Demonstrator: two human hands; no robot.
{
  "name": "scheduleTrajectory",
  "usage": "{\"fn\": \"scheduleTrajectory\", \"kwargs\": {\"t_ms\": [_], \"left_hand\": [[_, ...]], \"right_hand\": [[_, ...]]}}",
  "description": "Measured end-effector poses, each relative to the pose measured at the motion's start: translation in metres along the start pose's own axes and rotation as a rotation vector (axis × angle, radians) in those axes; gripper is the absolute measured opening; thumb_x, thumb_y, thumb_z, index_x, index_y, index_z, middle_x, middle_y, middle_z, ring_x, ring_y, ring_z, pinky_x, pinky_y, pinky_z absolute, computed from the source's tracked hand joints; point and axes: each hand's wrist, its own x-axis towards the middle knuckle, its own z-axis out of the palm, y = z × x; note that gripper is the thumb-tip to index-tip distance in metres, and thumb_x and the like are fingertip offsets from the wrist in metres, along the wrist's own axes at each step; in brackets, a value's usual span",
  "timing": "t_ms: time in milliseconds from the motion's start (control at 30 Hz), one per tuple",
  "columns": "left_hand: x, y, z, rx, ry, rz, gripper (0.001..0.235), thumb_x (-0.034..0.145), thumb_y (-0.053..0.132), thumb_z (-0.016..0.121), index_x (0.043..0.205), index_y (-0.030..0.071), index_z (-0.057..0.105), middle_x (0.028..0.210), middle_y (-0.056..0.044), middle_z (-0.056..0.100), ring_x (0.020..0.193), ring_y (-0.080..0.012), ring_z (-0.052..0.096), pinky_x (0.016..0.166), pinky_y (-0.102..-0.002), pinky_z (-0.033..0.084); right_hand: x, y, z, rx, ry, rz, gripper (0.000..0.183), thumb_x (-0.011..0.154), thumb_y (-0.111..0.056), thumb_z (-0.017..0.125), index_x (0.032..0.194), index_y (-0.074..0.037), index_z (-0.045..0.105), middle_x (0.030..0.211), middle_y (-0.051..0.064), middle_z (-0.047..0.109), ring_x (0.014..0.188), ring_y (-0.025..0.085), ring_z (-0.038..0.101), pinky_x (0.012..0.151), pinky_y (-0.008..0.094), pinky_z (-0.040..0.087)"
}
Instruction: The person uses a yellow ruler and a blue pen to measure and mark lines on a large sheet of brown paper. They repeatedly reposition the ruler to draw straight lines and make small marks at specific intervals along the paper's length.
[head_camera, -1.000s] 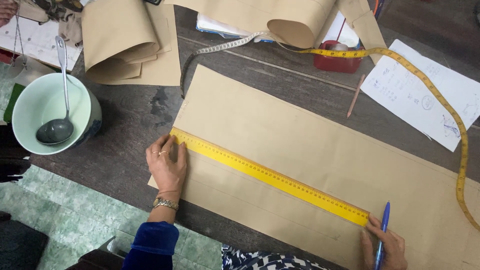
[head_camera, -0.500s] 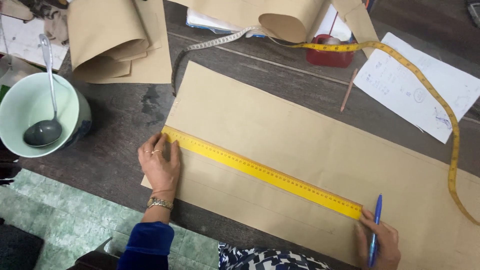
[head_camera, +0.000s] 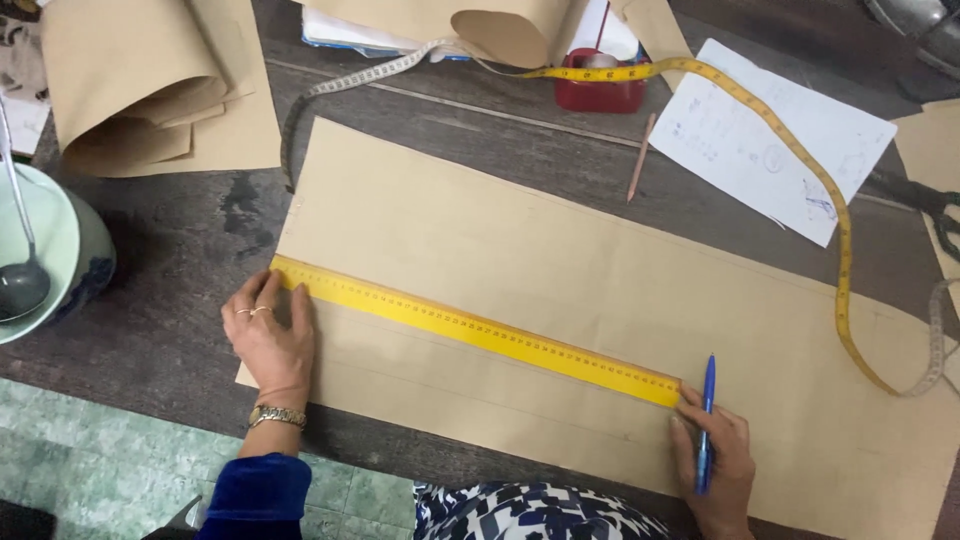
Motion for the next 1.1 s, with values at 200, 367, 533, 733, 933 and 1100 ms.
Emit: {"fn": "scheduleTrajectory", "kwargs": {"t_ms": [200,367,533,733,933,1100], "left_hand": [[-0.001,-0.005,0.002,0.033,0.038,0.081,0.03,0.095,0.016,0.07,0.116,-0.006,0.071,0.118,-0.019,0.063,0.102,-0.0354,0.052,0.088,-0.047,0.044],[-0.004,-0.009,0.005,0.047,0.094,0.217,0.025,0.094,0.009,0.073,0.113,-0.007,0.073,0.116,-0.021,0.065,0.098,-0.0379,0.054,0.083,-0.049,0.043],[-0.003,-0.004,-0.001,0.377,0.005,0.218,0.05,0.094,0.044,0.074,0.116,-0.001,0.077,0.117,-0.013,0.072,0.105,-0.0321,0.057,0.079,-0.043,0.044],[0.001,-0.002,-0.003,0.569,-0.09,0.305,0.089,0.092,0.081,0.058,0.118,-0.003,0.074,0.118,-0.015,0.072,0.103,-0.0303,0.06,0.096,-0.034,0.044],[0.006,0.005,-0.003,0.551,-0.308,0.197,0.117,0.082,0.092,0.045,0.129,-0.014,0.064,0.125,-0.025,0.064,0.108,-0.0388,0.054,0.094,-0.042,0.042],[0.007,0.006,-0.002,0.54,-0.312,0.187,0.114,0.08,0.093,0.048,0.123,-0.011,0.066,0.122,-0.024,0.065,0.105,-0.0377,0.055,0.095,-0.04,0.042]], "right_hand": [[0.005,-0.007,-0.002,0.043,0.007,0.007,0.023,0.087,-0.006,0.066,0.109,-0.009,0.062,0.124,0.011,0.066,0.107,0.022,0.06,0.099,0.032,0.043],[0.005,0.002,-0.003,0.052,-0.006,0.009,0.022,0.086,-0.008,0.067,0.107,-0.011,0.062,0.122,0.01,0.067,0.105,0.023,0.062,0.096,0.033,0.043],[0.009,-0.004,-0.006,0.083,-0.038,-0.028,0.027,0.087,-0.006,0.067,0.113,-0.01,0.059,0.128,0.013,0.064,0.104,0.027,0.059,0.091,0.032,0.049],[0.009,-0.005,-0.004,0.101,-0.061,0.048,0.022,0.089,-0.011,0.065,0.112,-0.012,0.062,0.13,0.013,0.062,0.102,0.023,0.053,0.083,0.028,0.053],[0.007,-0.001,-0.001,0.086,-0.071,0.036,0.027,0.09,-0.008,0.065,0.117,-0.012,0.059,0.136,0.013,0.058,0.102,0.022,0.05,0.085,0.025,0.049],[0.007,0.0,0.0,0.079,-0.068,0.04,0.021,0.091,-0.008,0.063,0.112,-0.012,0.06,0.135,0.012,0.058,0.1,0.023,0.05,0.087,0.027,0.046]]}}
